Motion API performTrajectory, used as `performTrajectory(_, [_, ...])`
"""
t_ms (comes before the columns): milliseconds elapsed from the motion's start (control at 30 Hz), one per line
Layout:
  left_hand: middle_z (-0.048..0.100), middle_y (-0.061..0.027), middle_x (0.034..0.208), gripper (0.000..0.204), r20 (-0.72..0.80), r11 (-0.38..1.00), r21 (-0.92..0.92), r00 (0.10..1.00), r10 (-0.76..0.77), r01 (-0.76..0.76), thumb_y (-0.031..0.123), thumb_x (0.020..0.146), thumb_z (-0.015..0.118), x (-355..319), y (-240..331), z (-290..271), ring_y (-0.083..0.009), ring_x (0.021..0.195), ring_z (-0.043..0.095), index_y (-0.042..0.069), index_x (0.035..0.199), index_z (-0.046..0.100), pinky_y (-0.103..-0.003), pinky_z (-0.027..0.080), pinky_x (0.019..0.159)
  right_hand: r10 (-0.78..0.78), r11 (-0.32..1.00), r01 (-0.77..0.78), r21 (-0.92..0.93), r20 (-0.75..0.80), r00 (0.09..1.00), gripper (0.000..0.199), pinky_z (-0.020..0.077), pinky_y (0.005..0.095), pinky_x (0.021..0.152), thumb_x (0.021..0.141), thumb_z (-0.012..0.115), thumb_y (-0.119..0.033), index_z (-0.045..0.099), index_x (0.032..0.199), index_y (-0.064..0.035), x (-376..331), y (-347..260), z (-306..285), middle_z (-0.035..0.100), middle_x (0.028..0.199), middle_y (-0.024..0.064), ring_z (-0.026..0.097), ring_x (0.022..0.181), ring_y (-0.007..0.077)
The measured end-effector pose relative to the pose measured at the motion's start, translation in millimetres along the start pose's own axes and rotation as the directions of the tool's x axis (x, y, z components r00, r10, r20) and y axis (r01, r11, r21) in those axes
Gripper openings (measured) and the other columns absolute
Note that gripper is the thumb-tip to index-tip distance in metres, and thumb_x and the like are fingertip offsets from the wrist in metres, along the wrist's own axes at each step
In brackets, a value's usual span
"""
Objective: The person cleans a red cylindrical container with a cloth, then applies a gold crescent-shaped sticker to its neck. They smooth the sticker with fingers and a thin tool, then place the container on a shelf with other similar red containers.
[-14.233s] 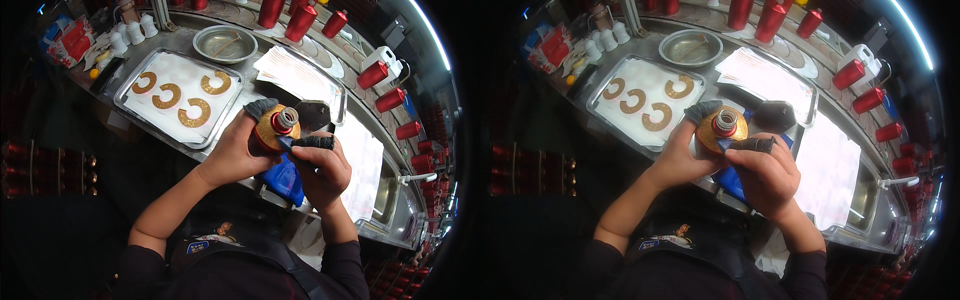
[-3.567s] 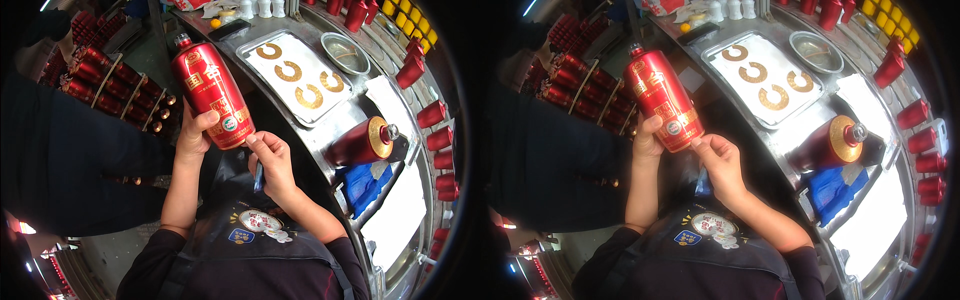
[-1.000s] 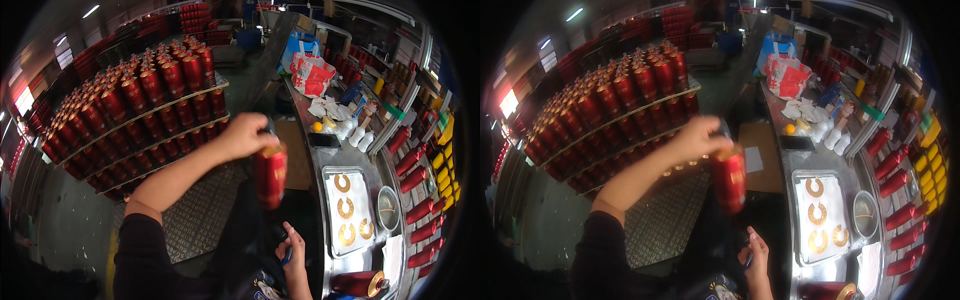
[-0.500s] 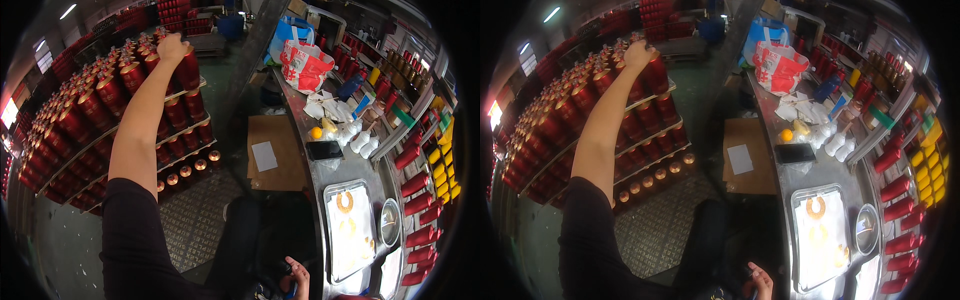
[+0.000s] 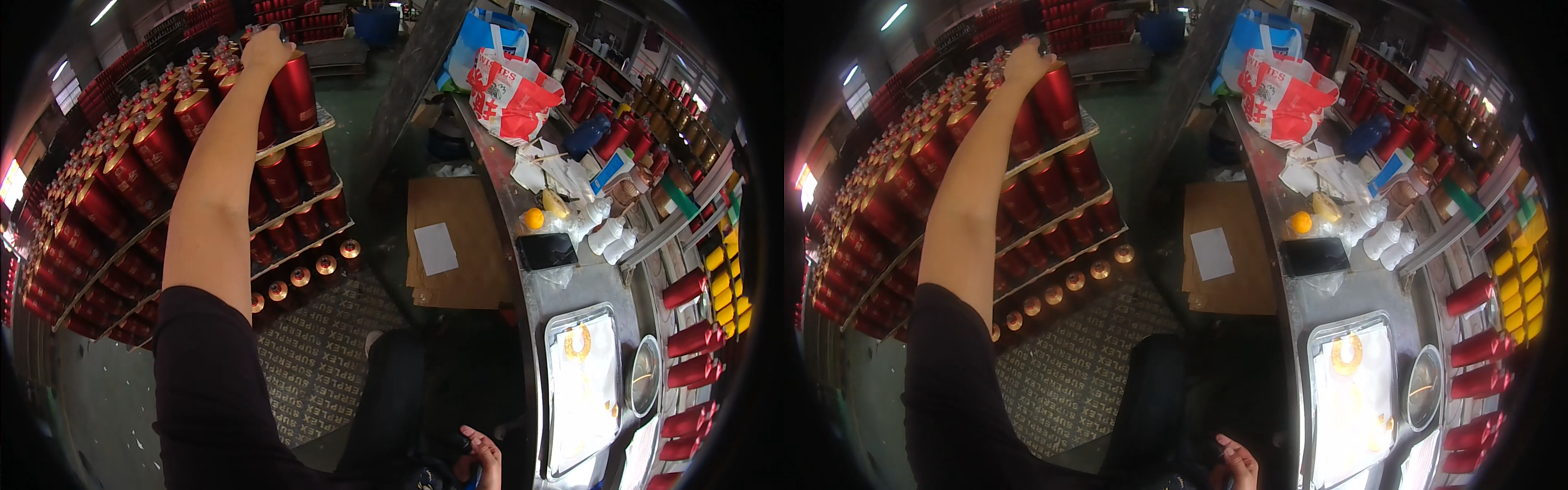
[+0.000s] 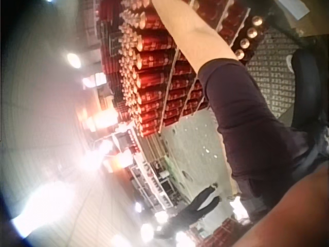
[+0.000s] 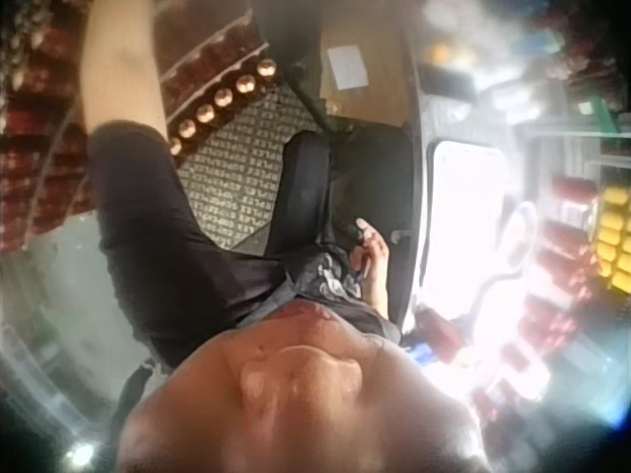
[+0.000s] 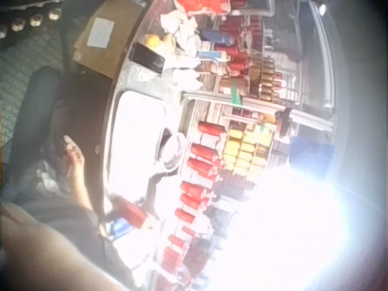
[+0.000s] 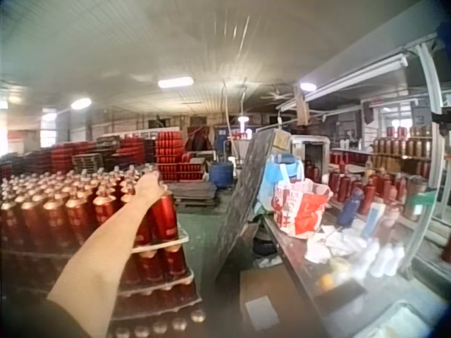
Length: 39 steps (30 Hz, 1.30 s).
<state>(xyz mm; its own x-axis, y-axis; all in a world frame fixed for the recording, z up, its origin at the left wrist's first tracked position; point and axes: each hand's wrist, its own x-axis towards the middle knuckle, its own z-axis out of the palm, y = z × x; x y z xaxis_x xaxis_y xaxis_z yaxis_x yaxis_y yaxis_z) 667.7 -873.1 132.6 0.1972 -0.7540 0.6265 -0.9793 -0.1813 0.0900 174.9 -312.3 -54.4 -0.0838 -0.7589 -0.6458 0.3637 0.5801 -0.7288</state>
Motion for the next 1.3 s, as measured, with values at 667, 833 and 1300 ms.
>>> performTrajectory(667, [0.065, -0.014, 0.122, 0.031, 0.256, 0.002, -0.942, 0.719, 0.646, 0.335, 0.0, 0.098, 0.06, -401.2, 267.9, -80.1, -0.0178, 0.109, 0.066, -0.003, 0.128, 0.053, -0.03, 0.052, 0.097, -0.229, 0.973, 0.231, 0.009, 0.175, 0.958, 0.018, 0.0507, 0.0236, 0.078, 0.097, 0.067, -0.015, 0.073, 0.096, 0.0018, -78.2, -28.3, -18.3, 0.073, 0.09, 0.0027, 0.063, 0.085, 0.0065])
performTrajectory(833, [0.072, -0.0152, 0.107, 0.021, 0.26, -0.134, -0.797, 0.534, 0.805, 0.589, 0.004, 0.096, 0.065, -528.8, 366.6, -188.6, -0.0141, 0.095, 0.07, -0.006, 0.113, 0.056, -0.026, 0.055, 0.085, -0.522, 0.853, 0.519, -0.054, -0.049, 0.852, 0.018, 0.0508, 0.0233, 0.072, 0.097, 0.065, -0.014, 0.075, 0.092, 0.0008, -164.5, -17.4, -81.1, 0.071, 0.084, 0.004, 0.063, 0.079, 0.0077])
performTrajectory(1300, [0.031, -0.0194, 0.149, 0.115, -0.177, -0.238, -0.95, 0.276, 0.945, 0.203, 0.031, 0.061, 0.095, -637.8, 472.1, -307.5, -0.0377, 0.138, 0.037, 0.007, 0.151, 0.027, -0.045, 0.035, 0.115, -0.644, 0.533, 0.84, -0.098, -0.692, 0.327, 0.041, 0.0521, 0.0253, 0.084, 0.085, 0.07, -0.002, 0.056, 0.123, -0.0013, -231.0, -20.9, -210.5, 0.066, 0.105, 0.0081, 0.064, 0.092, 0.0123])
